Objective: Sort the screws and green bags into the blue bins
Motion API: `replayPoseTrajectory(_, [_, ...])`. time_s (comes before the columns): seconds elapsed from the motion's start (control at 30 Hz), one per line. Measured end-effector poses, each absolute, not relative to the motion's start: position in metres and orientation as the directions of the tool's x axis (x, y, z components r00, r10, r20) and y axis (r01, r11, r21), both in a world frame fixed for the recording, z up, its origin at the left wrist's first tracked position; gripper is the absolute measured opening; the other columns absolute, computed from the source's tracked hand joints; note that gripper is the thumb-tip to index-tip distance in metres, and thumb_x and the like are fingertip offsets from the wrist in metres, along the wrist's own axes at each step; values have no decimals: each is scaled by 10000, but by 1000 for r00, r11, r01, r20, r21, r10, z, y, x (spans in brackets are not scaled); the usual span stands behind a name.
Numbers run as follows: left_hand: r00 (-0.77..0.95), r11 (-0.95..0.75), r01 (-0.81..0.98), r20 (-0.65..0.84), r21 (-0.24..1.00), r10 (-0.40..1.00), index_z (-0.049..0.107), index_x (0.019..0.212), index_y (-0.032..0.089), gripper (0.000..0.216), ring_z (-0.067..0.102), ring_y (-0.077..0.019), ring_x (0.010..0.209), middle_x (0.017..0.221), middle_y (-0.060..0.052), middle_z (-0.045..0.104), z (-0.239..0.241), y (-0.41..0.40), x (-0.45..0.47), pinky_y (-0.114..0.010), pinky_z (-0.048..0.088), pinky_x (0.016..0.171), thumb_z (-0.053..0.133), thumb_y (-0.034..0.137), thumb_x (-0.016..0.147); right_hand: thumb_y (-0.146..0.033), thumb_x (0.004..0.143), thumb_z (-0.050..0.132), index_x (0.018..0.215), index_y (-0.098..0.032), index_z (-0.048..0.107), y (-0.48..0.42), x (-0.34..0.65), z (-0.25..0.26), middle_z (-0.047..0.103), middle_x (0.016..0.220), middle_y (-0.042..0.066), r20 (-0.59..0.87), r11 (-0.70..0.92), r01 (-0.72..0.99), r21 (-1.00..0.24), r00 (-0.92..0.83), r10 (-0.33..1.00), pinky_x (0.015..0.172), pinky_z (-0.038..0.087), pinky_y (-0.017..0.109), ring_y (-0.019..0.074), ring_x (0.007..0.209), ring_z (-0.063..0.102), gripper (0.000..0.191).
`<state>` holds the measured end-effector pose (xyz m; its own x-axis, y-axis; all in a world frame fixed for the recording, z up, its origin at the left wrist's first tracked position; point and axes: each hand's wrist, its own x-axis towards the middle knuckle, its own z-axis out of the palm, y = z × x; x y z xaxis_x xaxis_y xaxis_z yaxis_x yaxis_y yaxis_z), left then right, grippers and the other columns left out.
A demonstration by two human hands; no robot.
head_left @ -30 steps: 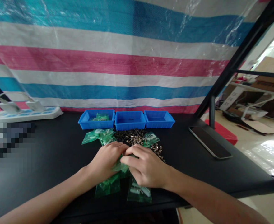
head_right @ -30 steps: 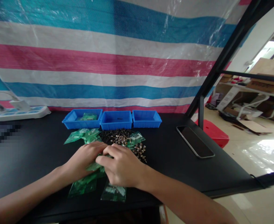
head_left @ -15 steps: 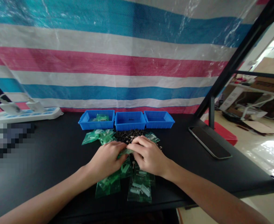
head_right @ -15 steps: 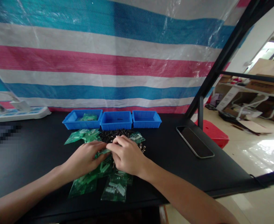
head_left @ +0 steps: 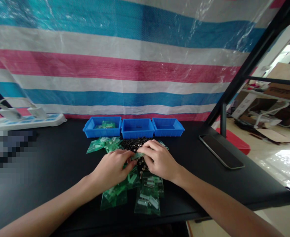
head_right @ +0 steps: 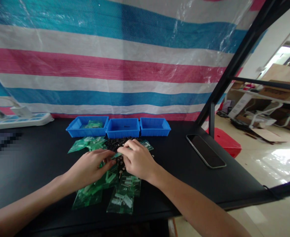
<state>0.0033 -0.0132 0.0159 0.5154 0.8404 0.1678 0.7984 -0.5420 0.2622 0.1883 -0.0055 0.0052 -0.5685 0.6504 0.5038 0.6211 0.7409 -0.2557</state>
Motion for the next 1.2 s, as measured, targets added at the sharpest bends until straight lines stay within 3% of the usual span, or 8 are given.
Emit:
replayPoseTrajectory(0.4, [546, -568, 768, 161, 296, 822, 647, 862, 212, 244, 621, -197, 779, 844, -28, 675, 20, -17, 4, -281, 457, 660, 413, 277, 845, -76, 818, 430, 956, -153, 591, 3, 196, 9, 585, 880, 70, 553, 682, 679, -272, -470, 688, 796, 424, 317, 177, 855, 520, 226])
replayPoseTrajectory(0.57, [567, -585, 754, 155, 298, 809, 637, 876, 212, 238, 620, -199, 765, 822, -33, 666, 18, -17, 4, -292, 456, 659, 411, 280, 847, -133, 820, 448, 942, -137, 568, -7, 190, 13, 596, 856, 72, 580, 738, 530, -417, -469, 665, 753, 447, 295, 166, 818, 553, 171])
replayPoseTrajectory(0.67, [561, -578, 773, 145, 261, 815, 632, 786, 185, 259, 618, -211, 735, 770, -51, 649, 17, -17, 4, -301, 458, 637, 401, 285, 848, -152, 795, 479, 844, -147, 568, -19, 181, 15, 591, 765, 45, 580, 720, 451, -527, -429, 693, 683, 456, 275, 150, 734, 557, 102])
replayPoseTrajectory(0.9, [568, -584, 793, 138, 174, 811, 582, 701, 155, 214, 613, -208, 697, 721, -64, 614, 16, -16, 3, -292, 462, 611, 409, 220, 810, -161, 792, 484, 891, -151, 541, -24, 173, 10, 602, 795, 30, 367, 491, 259, -832, -406, 837, 614, 468, 245, 120, 684, 574, 115])
replayPoseTrajectory(1.07, [548, -572, 801, 170, 175, 819, 578, 688, 162, 241, 609, -194, 670, 693, -55, 611, 16, -16, 3, -286, 468, 611, 385, 224, 816, -174, 783, 499, 875, -154, 536, -20, 175, 9, 568, 739, 10, 289, 391, 235, -890, -372, 882, 573, 442, 229, 109, 645, 537, 100])
replayPoseTrajectory(1.2, [561, -579, 785, 146, 219, 815, 592, 766, 174, 183, 617, -219, 808, 816, -61, 647, 18, -15, 1, -312, 480, 713, 409, 168, 769, -180, 781, 503, 844, -156, 525, -22, 174, 9, 526, 675, -14, 203, 331, 222, -917, -454, 867, 537, 416, 215, 96, 594, 508, 71])
